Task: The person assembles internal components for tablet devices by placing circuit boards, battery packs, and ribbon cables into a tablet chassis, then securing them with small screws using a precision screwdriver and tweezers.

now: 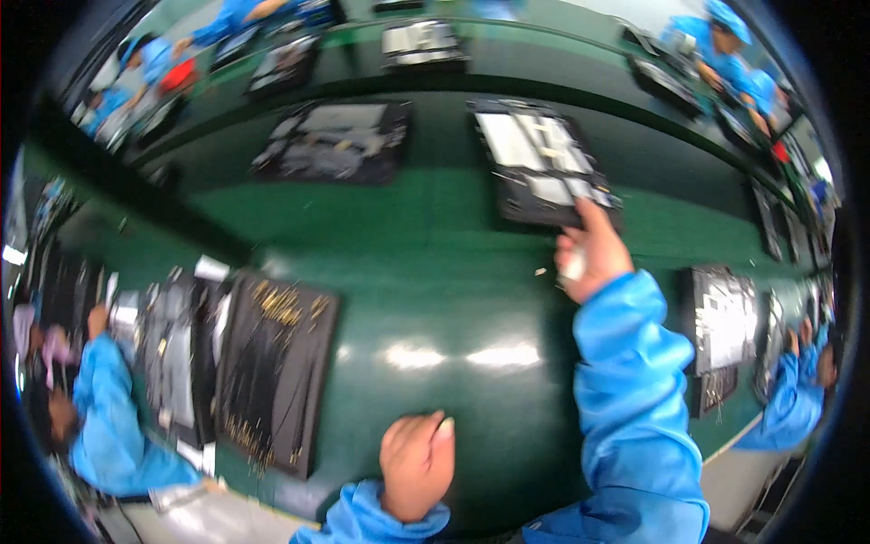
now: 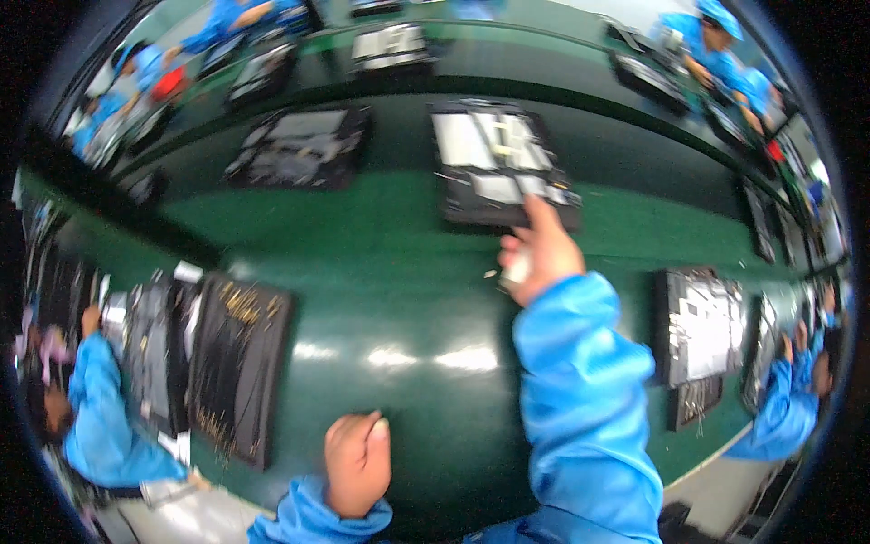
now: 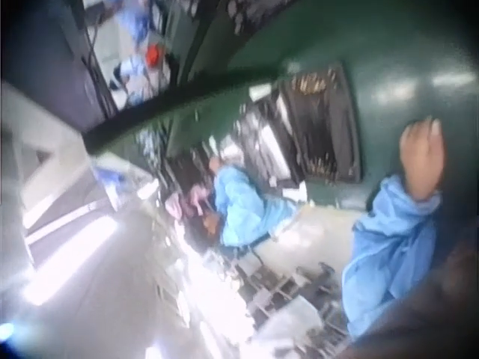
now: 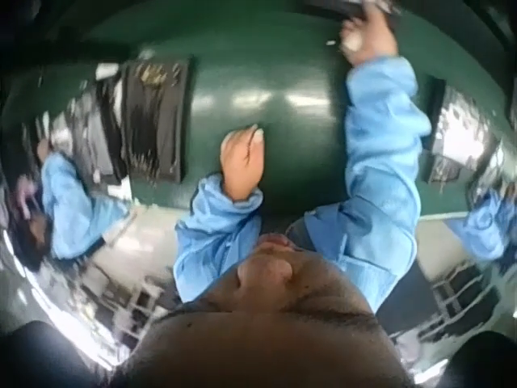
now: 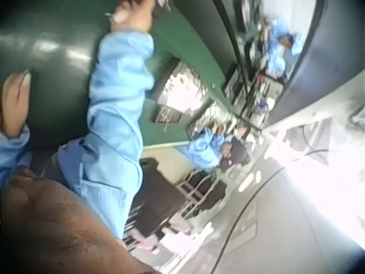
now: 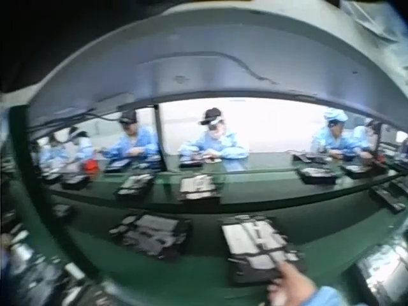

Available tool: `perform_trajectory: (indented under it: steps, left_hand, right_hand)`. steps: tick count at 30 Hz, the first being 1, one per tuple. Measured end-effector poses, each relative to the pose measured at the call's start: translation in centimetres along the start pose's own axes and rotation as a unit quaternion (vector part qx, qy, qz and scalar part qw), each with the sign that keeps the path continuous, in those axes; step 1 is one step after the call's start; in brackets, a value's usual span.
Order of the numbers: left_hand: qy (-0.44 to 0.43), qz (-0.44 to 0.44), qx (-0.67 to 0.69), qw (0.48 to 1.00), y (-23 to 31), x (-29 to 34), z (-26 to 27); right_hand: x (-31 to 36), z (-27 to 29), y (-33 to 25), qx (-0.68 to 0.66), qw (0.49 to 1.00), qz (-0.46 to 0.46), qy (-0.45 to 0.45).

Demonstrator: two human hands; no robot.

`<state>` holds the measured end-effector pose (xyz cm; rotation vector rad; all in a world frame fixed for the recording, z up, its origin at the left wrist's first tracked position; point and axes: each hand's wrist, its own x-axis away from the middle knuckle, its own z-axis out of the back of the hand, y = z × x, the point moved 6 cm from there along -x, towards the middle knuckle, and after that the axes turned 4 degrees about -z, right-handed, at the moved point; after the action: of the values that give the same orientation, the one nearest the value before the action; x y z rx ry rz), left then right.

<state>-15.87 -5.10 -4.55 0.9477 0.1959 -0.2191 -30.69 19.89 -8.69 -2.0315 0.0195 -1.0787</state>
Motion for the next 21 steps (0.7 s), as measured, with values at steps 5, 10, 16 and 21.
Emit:
perform_trajectory:
  steps: [5,10,16,21]
  left_hand:
    - [0.026,-0.003,0.015,1.0,-0.5,0.1,0.6]
    - [0.086,0.385,0.484,0.781,-2.8,6.3,1.0]
    - [0.272,0.387,0.666,0.577,-6.2,13.7,6.9]
    - [0.5,0.416,0.57,0.502,-10.1,15.3,12.4]
  right_hand:
    - [6.9,7.5,1.8,0.145,0.989,-0.016,0.003]
    - [11.9,15.3,3.2,0.266,0.959,-0.062,-0.075]
    - [13.1,19.7,1.8,0.406,0.901,-0.01,-0.155]
    - [14.8,16.7,0.3,0.577,0.751,0.317,0.046]
